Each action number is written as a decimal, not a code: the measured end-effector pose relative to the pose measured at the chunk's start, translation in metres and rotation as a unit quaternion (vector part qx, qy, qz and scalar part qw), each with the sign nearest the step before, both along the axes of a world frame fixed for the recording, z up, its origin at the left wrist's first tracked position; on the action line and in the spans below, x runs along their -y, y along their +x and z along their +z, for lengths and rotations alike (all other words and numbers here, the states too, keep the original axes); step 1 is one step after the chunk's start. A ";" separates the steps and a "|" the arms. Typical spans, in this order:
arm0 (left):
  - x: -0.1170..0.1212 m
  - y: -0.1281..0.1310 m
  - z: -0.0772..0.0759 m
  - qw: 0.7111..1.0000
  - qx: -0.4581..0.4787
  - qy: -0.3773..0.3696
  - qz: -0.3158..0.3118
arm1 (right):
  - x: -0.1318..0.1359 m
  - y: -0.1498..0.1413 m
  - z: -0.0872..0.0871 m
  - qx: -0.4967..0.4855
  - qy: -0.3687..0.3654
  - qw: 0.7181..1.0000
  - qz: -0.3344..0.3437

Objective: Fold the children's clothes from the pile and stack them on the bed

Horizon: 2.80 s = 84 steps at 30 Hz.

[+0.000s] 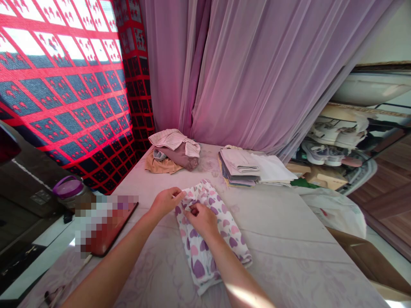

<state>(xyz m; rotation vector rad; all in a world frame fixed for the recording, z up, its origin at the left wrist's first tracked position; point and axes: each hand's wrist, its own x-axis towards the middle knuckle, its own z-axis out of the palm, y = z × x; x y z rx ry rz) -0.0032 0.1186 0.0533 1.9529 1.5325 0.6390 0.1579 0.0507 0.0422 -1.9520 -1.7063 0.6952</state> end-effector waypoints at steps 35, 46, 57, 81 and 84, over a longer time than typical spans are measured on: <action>0.001 0.014 0.004 0.984 -0.118 -0.109 0.078 | -0.051 0.045 0.020 0.149 0.091 0.970 0.167; 0.020 0.021 0.003 0.986 -0.104 0.121 0.049 | -0.048 0.036 -0.023 0.234 0.021 0.959 0.160; 0.044 0.032 -0.022 0.950 -0.270 0.126 -0.096 | -0.045 0.035 -0.020 0.243 0.030 0.958 0.151; 0.058 0.018 -0.015 0.950 -0.245 0.137 -0.136 | 0.053 0.077 -0.011 0.210 0.031 0.947 0.240; 0.088 0.024 -0.004 0.954 -0.150 0.154 -0.211 | 0.052 0.076 -0.011 0.205 0.031 0.949 0.236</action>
